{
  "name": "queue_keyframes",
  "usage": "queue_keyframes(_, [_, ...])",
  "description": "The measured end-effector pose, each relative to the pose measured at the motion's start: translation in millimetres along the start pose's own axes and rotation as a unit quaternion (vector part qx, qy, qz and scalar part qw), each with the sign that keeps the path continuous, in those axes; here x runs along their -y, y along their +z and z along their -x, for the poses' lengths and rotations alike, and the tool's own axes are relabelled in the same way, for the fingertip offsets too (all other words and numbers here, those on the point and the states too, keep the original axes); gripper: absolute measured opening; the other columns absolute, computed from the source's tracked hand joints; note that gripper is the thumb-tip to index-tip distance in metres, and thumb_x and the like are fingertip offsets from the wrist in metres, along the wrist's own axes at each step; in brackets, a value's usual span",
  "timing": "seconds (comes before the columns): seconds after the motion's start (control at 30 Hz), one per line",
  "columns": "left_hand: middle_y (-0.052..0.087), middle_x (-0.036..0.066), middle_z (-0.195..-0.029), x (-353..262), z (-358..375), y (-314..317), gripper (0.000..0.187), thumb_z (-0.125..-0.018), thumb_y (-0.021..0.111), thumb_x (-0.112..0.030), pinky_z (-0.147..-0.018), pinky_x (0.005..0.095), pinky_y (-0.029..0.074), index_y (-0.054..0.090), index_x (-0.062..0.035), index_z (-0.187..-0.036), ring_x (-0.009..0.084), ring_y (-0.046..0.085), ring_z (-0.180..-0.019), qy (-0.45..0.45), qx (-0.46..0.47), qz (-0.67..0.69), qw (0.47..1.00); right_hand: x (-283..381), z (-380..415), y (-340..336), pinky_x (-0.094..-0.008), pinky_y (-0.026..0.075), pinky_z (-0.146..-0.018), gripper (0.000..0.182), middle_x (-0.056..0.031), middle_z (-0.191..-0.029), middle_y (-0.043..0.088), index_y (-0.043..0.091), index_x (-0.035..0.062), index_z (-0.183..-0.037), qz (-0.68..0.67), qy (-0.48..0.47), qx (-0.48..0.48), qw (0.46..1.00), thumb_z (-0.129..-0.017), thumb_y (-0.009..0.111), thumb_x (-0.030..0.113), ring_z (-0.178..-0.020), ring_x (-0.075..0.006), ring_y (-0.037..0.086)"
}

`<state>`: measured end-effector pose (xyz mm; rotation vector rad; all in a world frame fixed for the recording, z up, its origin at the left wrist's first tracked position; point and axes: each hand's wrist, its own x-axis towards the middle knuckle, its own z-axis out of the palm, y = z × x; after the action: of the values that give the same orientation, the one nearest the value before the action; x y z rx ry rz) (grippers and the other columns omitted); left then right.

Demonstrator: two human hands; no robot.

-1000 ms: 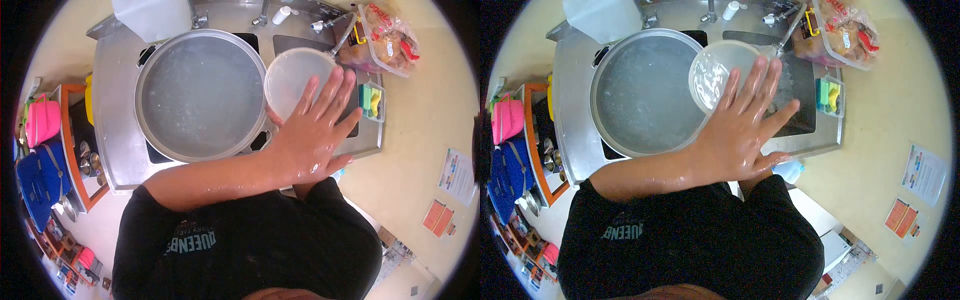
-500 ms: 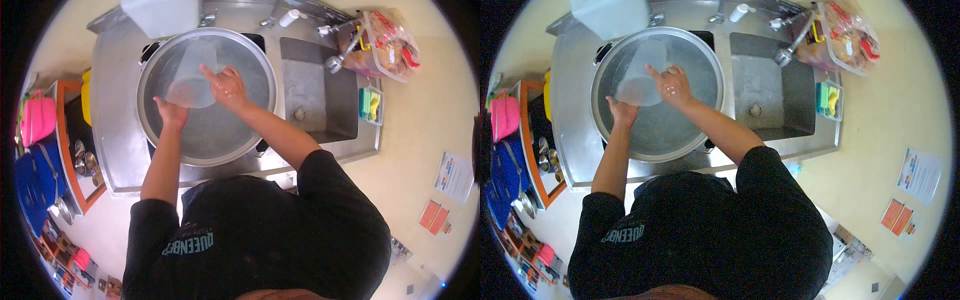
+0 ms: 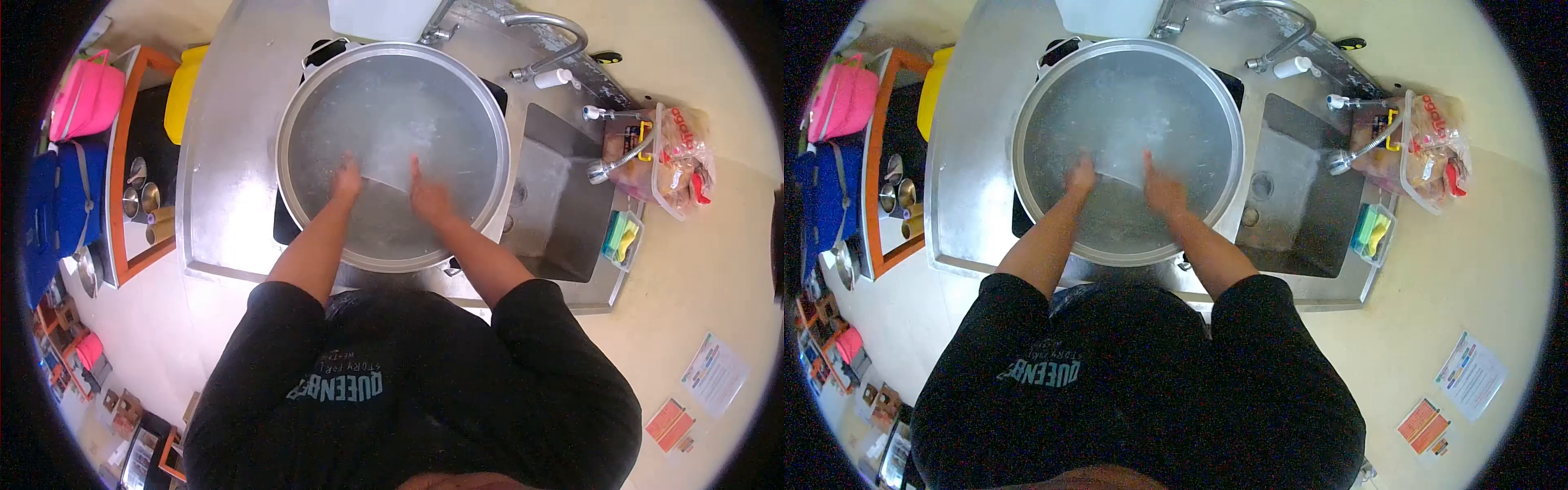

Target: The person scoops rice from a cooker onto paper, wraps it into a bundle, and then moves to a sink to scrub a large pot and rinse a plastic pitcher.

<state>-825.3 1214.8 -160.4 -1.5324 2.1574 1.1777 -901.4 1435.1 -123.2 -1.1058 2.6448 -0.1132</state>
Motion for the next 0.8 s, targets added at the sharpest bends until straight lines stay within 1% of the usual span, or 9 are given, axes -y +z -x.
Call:
queue_keyframes(0.07, [0.063,0.028,-0.136,-7.1,0.8,-17.2,0.069,-0.109,0.031,-0.057,-0.109,0.0535,0.044,0.067,-0.0017,-0.128,0.0460,0.062,-0.123,-0.084,0.028,0.064,0.994,14.2,13.7,-17.9,-0.0592,0.050,-0.094,0.090,-0.0298,-0.105,0.071,0.001,0.0117,-0.167,-0.042,0.040,0.059,0.997,-0.096,0.056,0.020,-0.092,-0.0445,0.071])
queue_keyframes(0.13, [0.065,0.028,-0.132,14.3,-16.3,-23.0,0.076,-0.107,0.032,-0.062,-0.108,0.0534,0.045,0.066,0.0019,-0.128,0.0433,0.063,-0.122,-0.063,0.092,0.119,0.987,37.1,19.6,-77.1,-0.0589,0.051,-0.091,0.095,-0.0321,-0.102,0.071,-0.002,0.0092,-0.166,-0.114,0.092,0.159,0.976,-0.095,0.058,0.025,-0.090,-0.0442,0.071])
queue_keyframes(0.27, [0.070,0.021,-0.126,9.9,-1.7,-39.7,0.081,-0.106,0.032,-0.066,-0.103,0.0544,0.047,0.066,0.0036,-0.129,0.0376,0.065,-0.121,-0.085,0.184,0.428,0.880,37.6,28.6,-123.1,-0.0585,0.053,-0.085,0.076,-0.0275,-0.091,0.071,0.025,0.0007,-0.157,-0.293,0.198,0.105,0.930,-0.094,0.057,0.026,-0.080,-0.0406,0.071])
queue_keyframes(0.3, [0.069,0.015,-0.130,-4.0,6.0,-49.5,0.077,-0.105,0.035,-0.066,-0.106,0.0524,0.047,0.062,-0.0027,-0.138,0.0338,0.062,-0.125,-0.105,0.188,0.311,0.926,18.6,24.8,-100.3,-0.0583,0.054,-0.082,0.067,-0.0240,-0.085,0.070,0.035,0.0002,-0.151,-0.363,0.224,0.075,0.902,-0.094,0.058,0.026,-0.075,-0.0380,0.069])
queue_keyframes(0.4, [0.062,0.015,-0.139,-19.2,20.2,-41.9,0.075,-0.105,0.035,-0.066,-0.110,0.0513,0.043,0.055,-0.0045,-0.144,0.0331,0.058,-0.129,-0.100,0.234,0.282,0.925,-5.7,46.6,-114.3,-0.0597,0.056,-0.079,0.038,-0.0105,-0.070,0.061,0.056,0.0032,-0.124,-0.604,0.328,0.068,0.723,-0.095,0.057,0.027,-0.061,-0.0268,0.061])
queue_keyframes(0.5, [0.054,0.015,-0.148,-23.6,36.5,-41.6,0.076,-0.105,0.036,-0.066,-0.115,0.0501,0.039,0.048,-0.0063,-0.150,0.0323,0.054,-0.133,-0.122,0.463,0.564,0.672,-1.9,88.1,-157.6,-0.0621,0.058,-0.077,0.023,0.0010,-0.060,0.043,0.060,0.0081,-0.107,-0.774,0.372,0.051,0.511,-0.099,0.051,0.028,-0.054,-0.0151,0.046])
queue_keyframes(0.57, [0.048,0.015,-0.154,-42.9,69.2,-50.4,0.076,-0.105,0.037,-0.066,-0.118,0.0494,0.037,0.043,-0.0076,-0.154,0.0318,0.052,-0.136,-0.093,0.498,0.581,0.637,-6.3,118.4,-170.5,-0.0630,0.059,-0.079,0.023,0.0044,-0.057,0.036,0.060,0.0094,-0.105,-0.838,0.369,0.022,0.400,-0.102,0.048,0.029,-0.052,-0.0106,0.041])
queue_keyframes(0.73, [0.054,0.020,-0.142,-158.9,168.6,-71.2,0.079,-0.105,0.033,-0.068,-0.115,0.0499,0.039,0.044,-0.0053,-0.152,0.0352,0.051,-0.134,0.087,0.341,0.419,0.837,-50.0,167.1,-167.7,-0.0620,0.061,-0.084,0.034,0.0051,-0.053,0.036,0.063,0.0086,-0.108,-0.936,0.282,-0.025,0.208,-0.105,0.045,0.037,-0.049,-0.0085,0.042])
queue_keyframes(0.8, [0.052,0.019,-0.146,-197.2,197.5,-76.7,0.080,-0.103,0.041,-0.068,-0.116,0.0458,0.035,0.043,-0.0059,-0.152,0.0336,0.049,-0.135,0.199,0.268,0.307,0.891,-60.2,164.2,-156.6,-0.0545,0.060,-0.077,0.041,0.0060,-0.059,0.045,0.063,0.0119,-0.113,-0.936,0.270,-0.035,0.225,-0.106,0.044,0.047,-0.050,-0.0072,0.042])
